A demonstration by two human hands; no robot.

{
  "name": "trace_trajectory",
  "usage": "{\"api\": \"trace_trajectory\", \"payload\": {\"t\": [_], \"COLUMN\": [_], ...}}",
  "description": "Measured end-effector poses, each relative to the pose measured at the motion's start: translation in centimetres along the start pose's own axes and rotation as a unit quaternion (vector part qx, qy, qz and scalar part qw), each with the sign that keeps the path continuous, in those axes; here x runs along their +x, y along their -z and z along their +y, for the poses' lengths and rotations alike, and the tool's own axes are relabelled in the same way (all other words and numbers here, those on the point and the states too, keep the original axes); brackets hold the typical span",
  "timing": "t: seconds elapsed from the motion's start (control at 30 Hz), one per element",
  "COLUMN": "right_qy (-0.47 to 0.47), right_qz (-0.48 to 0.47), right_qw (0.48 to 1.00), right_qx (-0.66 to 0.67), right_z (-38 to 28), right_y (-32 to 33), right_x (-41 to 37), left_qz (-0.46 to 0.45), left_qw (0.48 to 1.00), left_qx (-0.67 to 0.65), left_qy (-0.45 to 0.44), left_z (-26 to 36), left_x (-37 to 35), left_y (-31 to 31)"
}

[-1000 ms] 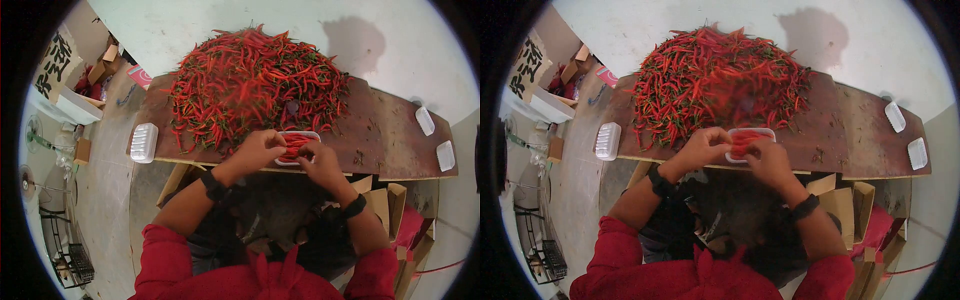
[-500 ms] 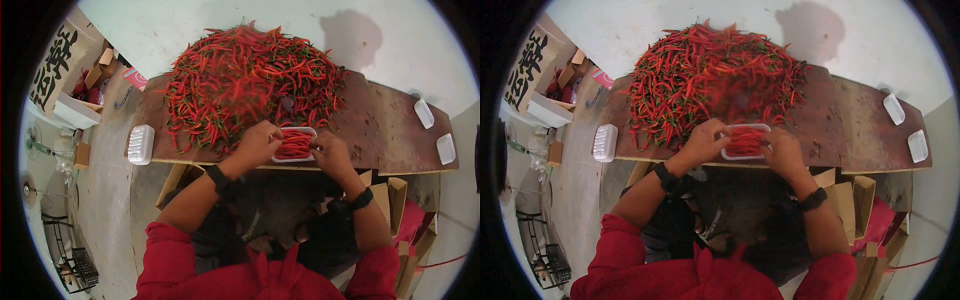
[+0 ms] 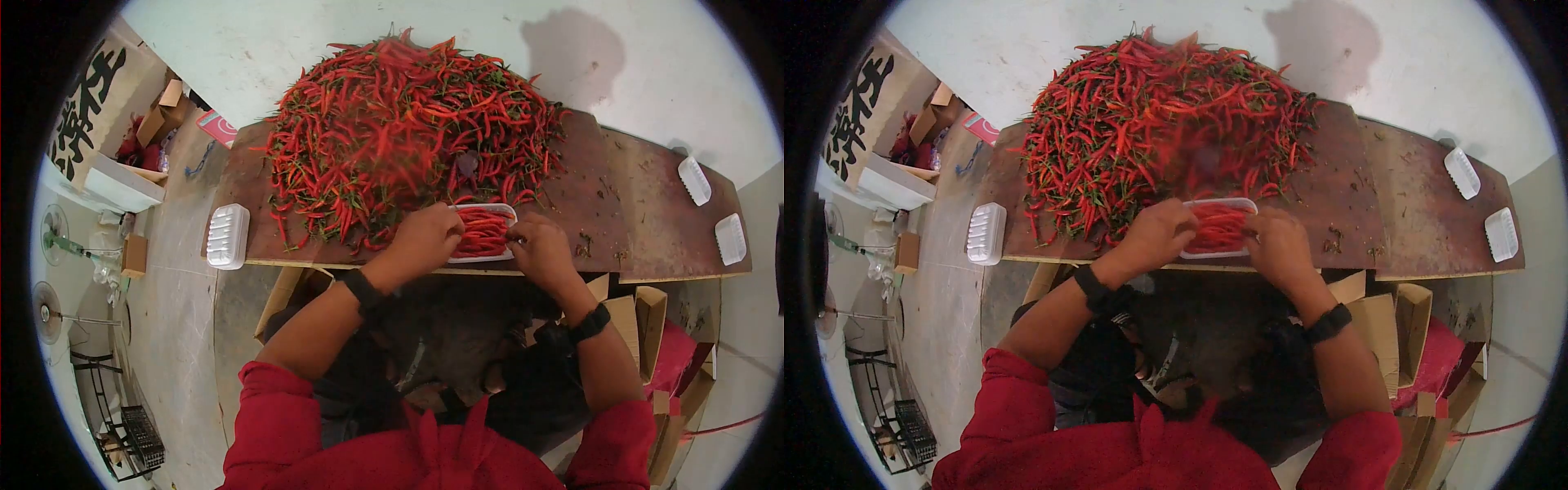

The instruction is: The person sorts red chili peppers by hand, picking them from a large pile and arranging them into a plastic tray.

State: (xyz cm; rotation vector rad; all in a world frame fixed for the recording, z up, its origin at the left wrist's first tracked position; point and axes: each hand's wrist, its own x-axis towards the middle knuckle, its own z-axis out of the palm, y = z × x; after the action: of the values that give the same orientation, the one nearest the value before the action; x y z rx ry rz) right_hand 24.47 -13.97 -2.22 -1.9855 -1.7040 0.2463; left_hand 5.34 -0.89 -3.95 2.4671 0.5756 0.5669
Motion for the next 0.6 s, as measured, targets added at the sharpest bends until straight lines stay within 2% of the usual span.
{"api": "trace_trajectory", "payload": {"t": [0.07, 0.17, 0.47, 0.6], "right_qy": [0.029, 0.045, 0.018, 0.024], "right_qz": [0.03, 0.026, -0.008, 0.007], "right_qw": [0.999, 0.998, 0.996, 0.998], "right_qx": [0.009, -0.02, -0.083, -0.059], "right_z": [0.31, 0.77, 0.25, 0.39], "right_y": [-0.36, -1.03, -0.97, -0.92], "right_x": [0.02, 0.11, 0.29, 0.2], "left_qz": [0.0, -0.001, 0.006, 0.02], "left_qw": [1.0, 1.0, 1.0, 0.999], "left_qx": [0.003, 0.015, 0.021, 0.021], "left_qy": [-0.004, -0.004, -0.019, -0.03], "left_z": [0.03, 0.06, -0.16, 0.01], "left_x": [0.06, 0.13, 0.21, 0.25], "left_y": [-0.07, -0.19, -0.51, -0.45]}}
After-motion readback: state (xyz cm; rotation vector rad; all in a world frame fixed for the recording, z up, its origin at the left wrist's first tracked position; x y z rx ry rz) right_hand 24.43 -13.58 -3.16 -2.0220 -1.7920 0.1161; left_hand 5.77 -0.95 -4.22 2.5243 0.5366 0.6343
